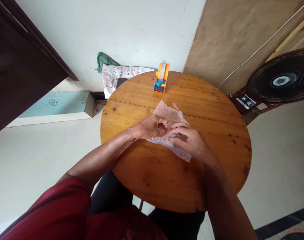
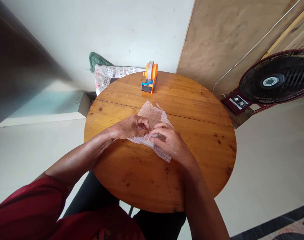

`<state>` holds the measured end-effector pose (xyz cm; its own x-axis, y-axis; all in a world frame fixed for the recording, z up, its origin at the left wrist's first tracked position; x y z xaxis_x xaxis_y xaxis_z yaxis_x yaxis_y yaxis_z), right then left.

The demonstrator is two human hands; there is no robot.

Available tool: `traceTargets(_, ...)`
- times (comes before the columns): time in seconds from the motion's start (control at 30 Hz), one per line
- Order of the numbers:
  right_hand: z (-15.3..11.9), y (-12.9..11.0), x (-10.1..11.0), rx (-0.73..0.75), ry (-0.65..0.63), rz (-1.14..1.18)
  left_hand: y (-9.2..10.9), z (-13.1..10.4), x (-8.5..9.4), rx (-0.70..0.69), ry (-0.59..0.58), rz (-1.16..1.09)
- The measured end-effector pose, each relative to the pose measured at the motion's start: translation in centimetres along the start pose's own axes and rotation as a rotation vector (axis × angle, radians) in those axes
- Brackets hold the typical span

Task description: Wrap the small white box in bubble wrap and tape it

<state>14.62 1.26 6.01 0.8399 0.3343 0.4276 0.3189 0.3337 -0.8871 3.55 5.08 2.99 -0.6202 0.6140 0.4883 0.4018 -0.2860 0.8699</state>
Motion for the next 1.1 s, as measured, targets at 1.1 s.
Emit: traceTargets(1.1, 0.0, 0.3, -0.2, 0.122, -0.008, -0.007, -4.6, -4.6, 2.9, 0.324, 0.248, 0.246)
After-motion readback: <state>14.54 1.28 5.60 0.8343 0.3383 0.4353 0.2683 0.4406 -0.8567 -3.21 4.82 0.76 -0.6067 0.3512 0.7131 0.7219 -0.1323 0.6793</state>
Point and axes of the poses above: each hand's wrist, its own z-axis towards the middle knuckle, its own x-axis out of the back of the hand, y = z × x, the point moved 9 cm from there along z, towards the middle knuckle, and after that the axes turned 12 degrees about z, right-handed, at the moved point
